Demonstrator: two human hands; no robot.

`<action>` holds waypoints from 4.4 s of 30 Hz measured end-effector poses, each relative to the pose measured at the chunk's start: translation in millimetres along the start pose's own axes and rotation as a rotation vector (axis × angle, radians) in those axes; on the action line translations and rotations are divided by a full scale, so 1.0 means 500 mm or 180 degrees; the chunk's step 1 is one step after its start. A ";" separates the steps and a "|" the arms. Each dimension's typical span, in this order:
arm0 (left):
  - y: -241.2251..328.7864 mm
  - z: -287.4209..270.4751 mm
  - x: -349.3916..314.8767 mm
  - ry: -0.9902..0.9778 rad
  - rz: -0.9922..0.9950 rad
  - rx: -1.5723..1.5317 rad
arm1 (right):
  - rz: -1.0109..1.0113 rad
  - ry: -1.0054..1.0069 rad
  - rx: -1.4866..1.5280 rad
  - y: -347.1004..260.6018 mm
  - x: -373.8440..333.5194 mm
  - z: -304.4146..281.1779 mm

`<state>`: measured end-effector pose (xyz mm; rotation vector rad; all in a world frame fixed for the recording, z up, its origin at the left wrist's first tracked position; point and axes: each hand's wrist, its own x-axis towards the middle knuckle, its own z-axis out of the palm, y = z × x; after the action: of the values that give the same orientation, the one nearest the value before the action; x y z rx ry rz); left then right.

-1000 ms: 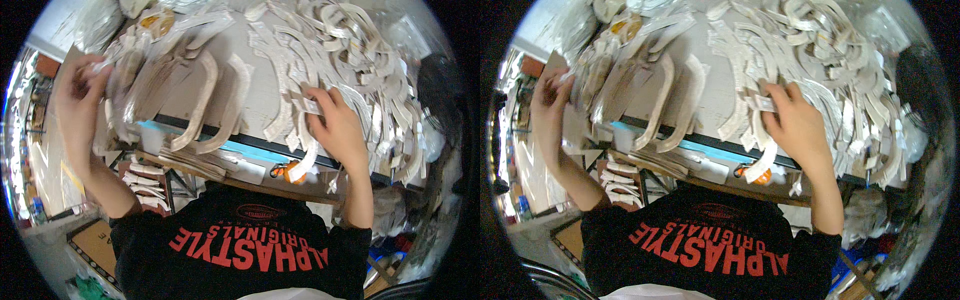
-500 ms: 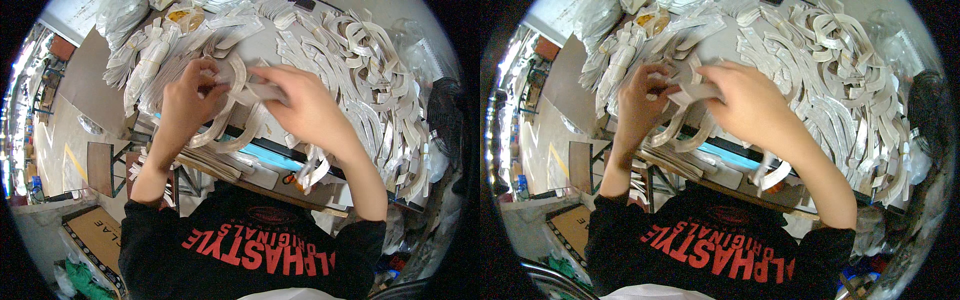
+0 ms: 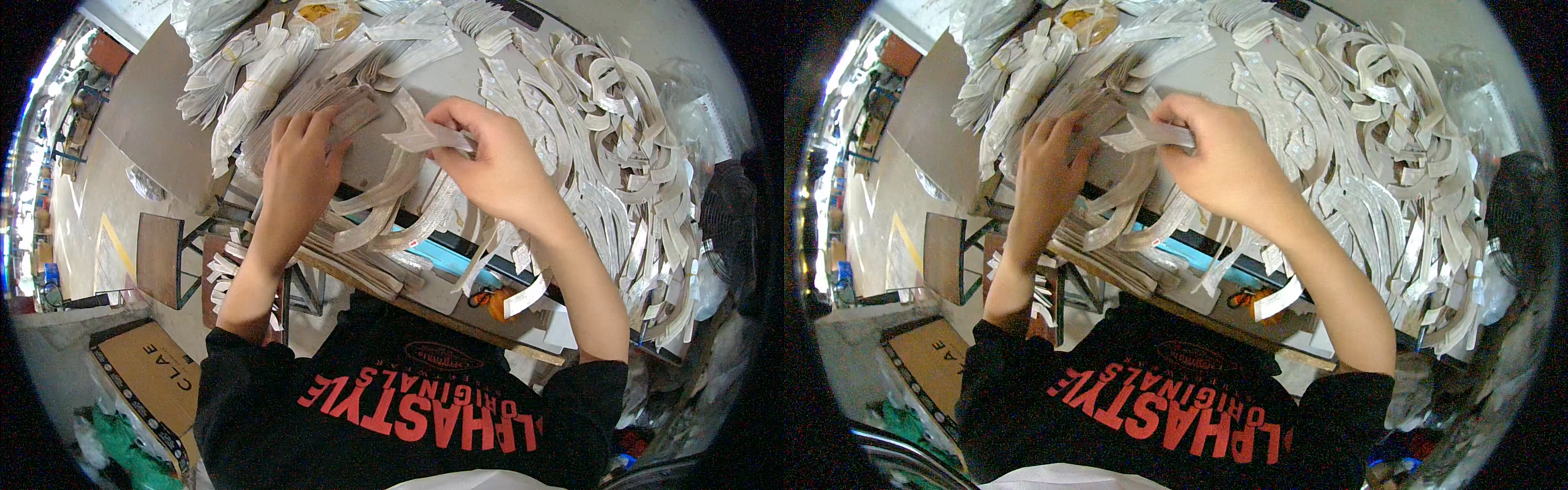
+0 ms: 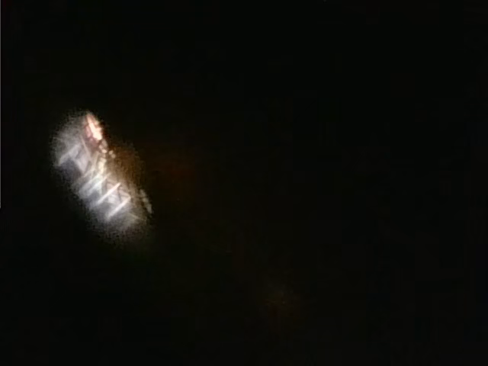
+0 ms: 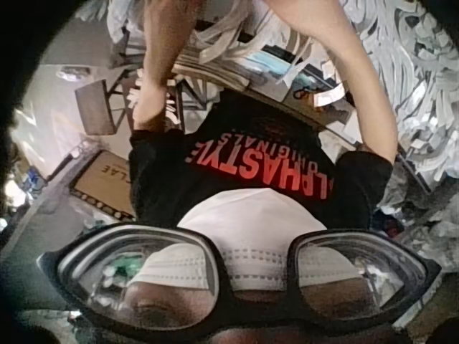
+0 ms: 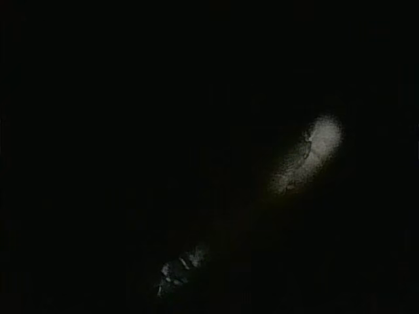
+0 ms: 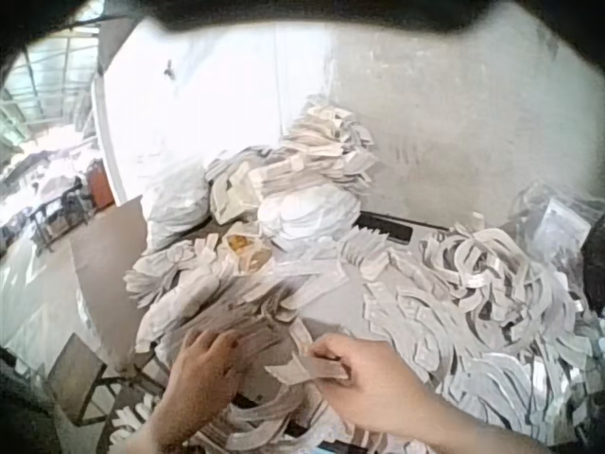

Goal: The person sorts and organizes white fabric strips on a table. They pick up strips, separate them, and arrange them into neat piles while occasionally moving other items aside to access the work area.

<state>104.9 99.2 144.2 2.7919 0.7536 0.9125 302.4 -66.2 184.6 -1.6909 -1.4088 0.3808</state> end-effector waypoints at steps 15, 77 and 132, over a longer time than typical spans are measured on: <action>0.013 0.025 0.012 -0.0179 -0.0415 0.0751 | -0.0189 -0.0093 0.0246 -0.032 -0.017 -0.025; 0.023 -0.091 -0.027 -0.0423 -0.0533 -0.0662 | 0.0531 0.0003 -0.1291 0.039 0.127 0.061; 0.114 -0.015 -0.022 -0.0429 0.0200 -0.0437 | -0.0187 -0.0824 -0.1863 0.011 -0.153 -0.051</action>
<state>116.9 43.7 158.6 2.7364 0.5650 0.7454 300.1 -146.3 172.7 -2.1107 -1.8856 0.1614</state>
